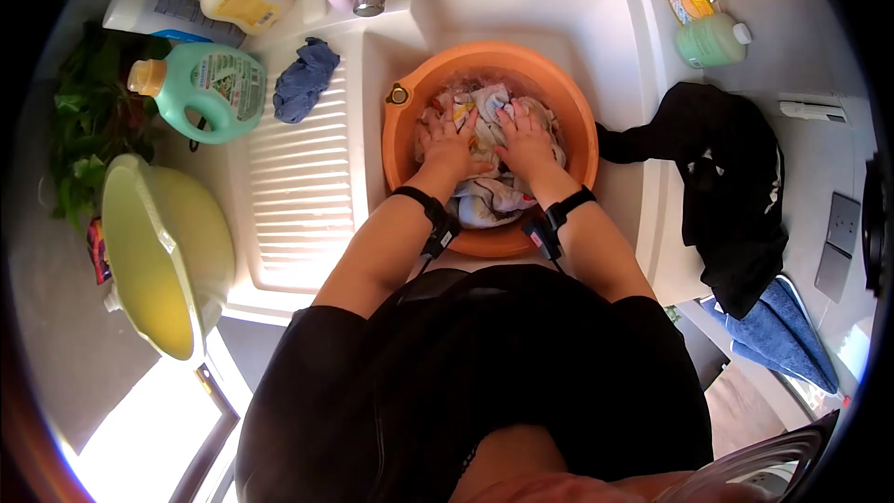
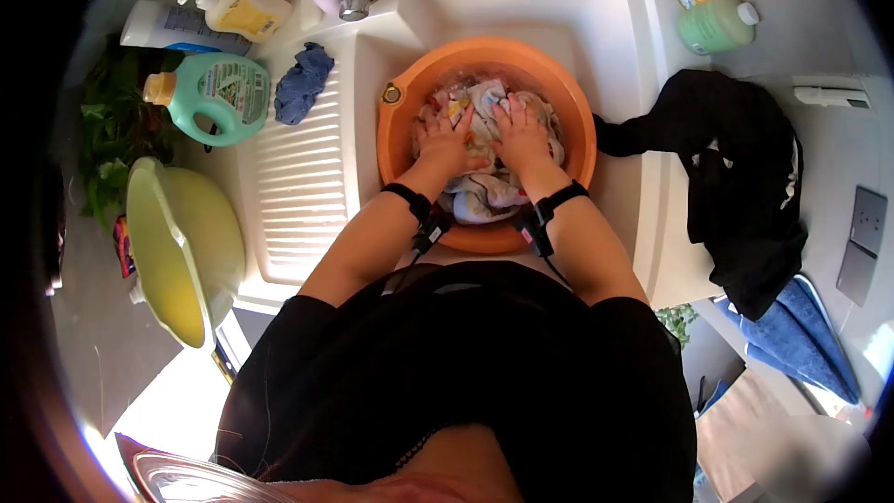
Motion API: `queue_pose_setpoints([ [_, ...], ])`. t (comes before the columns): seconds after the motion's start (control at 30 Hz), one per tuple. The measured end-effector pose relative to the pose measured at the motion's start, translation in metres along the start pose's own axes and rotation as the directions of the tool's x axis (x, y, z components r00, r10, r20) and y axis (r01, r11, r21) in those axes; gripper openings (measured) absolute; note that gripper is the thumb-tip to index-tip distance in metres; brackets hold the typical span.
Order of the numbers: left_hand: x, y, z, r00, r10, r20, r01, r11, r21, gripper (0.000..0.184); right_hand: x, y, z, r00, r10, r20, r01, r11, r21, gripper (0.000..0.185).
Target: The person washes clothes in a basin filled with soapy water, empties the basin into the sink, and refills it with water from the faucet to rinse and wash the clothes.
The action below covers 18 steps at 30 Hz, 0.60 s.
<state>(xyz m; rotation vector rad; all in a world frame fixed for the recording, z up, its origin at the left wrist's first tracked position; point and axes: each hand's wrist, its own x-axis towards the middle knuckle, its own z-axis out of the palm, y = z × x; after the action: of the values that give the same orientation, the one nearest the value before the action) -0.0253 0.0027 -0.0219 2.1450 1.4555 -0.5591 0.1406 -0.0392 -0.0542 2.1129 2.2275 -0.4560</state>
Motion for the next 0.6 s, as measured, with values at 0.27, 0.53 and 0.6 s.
queue_pose_setpoints([
  [0.27, 0.063, -0.018, 0.004, 0.997, 0.07, 0.029, -0.062, 0.974, -0.216, 0.084, 0.036, 0.015, 0.036, 0.999, 0.022, 0.034, -0.016, 0.988, -0.155, 0.07],
  [0.53, 0.001, 0.009, -0.036, 0.908, 0.191, -0.374, -0.419, 0.359, -0.834, 0.078, 0.025, 0.005, -0.049, 0.936, 0.169, 0.308, -0.203, -0.456, 0.867, 0.041],
  [0.6, -0.025, 0.025, -0.039, 0.851, 0.261, -0.455, -0.521, 0.319, -0.792, 0.079, 0.001, -0.005, -0.067, 0.936, 0.089, 0.341, -0.171, -0.731, 0.66, 0.039],
])
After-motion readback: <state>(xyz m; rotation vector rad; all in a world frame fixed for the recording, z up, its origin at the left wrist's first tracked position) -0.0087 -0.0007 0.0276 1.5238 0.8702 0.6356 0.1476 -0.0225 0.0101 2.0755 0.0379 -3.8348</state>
